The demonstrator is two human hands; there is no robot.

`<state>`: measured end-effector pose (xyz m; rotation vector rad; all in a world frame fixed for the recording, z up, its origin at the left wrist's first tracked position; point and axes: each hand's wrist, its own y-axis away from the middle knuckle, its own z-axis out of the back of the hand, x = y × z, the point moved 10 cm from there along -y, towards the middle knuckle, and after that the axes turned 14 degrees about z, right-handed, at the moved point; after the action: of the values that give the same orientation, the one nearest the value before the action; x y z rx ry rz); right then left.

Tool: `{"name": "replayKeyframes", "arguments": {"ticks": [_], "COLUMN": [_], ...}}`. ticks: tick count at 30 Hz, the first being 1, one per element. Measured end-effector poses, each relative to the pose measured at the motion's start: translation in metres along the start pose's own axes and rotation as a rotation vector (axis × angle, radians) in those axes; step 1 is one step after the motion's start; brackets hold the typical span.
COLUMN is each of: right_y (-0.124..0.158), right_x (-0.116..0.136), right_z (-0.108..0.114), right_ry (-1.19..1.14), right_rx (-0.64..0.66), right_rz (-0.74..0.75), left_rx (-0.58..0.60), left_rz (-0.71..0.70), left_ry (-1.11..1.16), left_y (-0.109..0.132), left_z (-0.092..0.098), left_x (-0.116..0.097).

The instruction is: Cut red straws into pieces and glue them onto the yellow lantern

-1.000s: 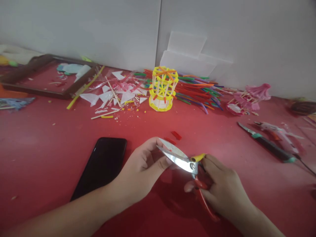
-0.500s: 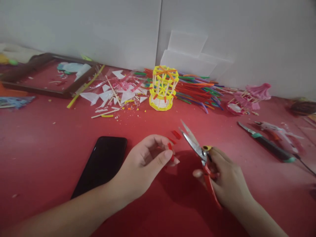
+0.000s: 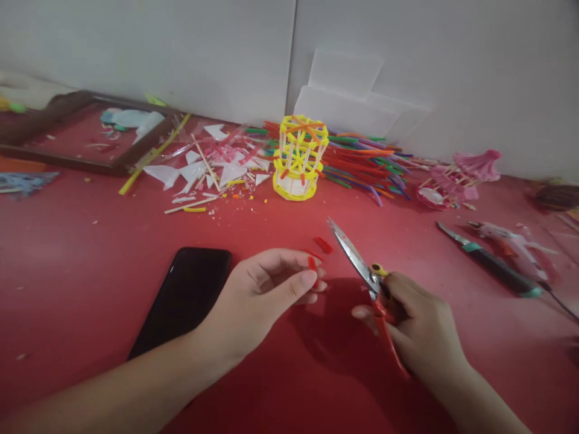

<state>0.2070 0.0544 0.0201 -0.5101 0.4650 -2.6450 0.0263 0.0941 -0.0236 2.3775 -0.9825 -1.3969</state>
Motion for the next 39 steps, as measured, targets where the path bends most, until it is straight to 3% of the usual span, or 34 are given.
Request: {"name": "replayKeyframes", "arguments": {"ticks": [14, 20, 39], "right_y": [-0.002, -0.002, -0.003], "right_x": [0.014, 0.013, 0.016], "right_z": [-0.008, -0.007, -0.008], "right_ry": [-0.053, -0.082, -0.145], "right_rx": [0.052, 0.053, 0.072], "right_rz": [0.081, 0.049, 0.087], "left_rx": [0.026, 0.088, 0.213], "left_rz": [-0.021, -0.045, 0.134], "left_ry": [0.027, -0.014, 0.103], "left_y": [0.000, 0.002, 0.000], "left_z": [-0.001, -0.009, -0.017], "left_x": [0.001, -0.004, 0.011]}}
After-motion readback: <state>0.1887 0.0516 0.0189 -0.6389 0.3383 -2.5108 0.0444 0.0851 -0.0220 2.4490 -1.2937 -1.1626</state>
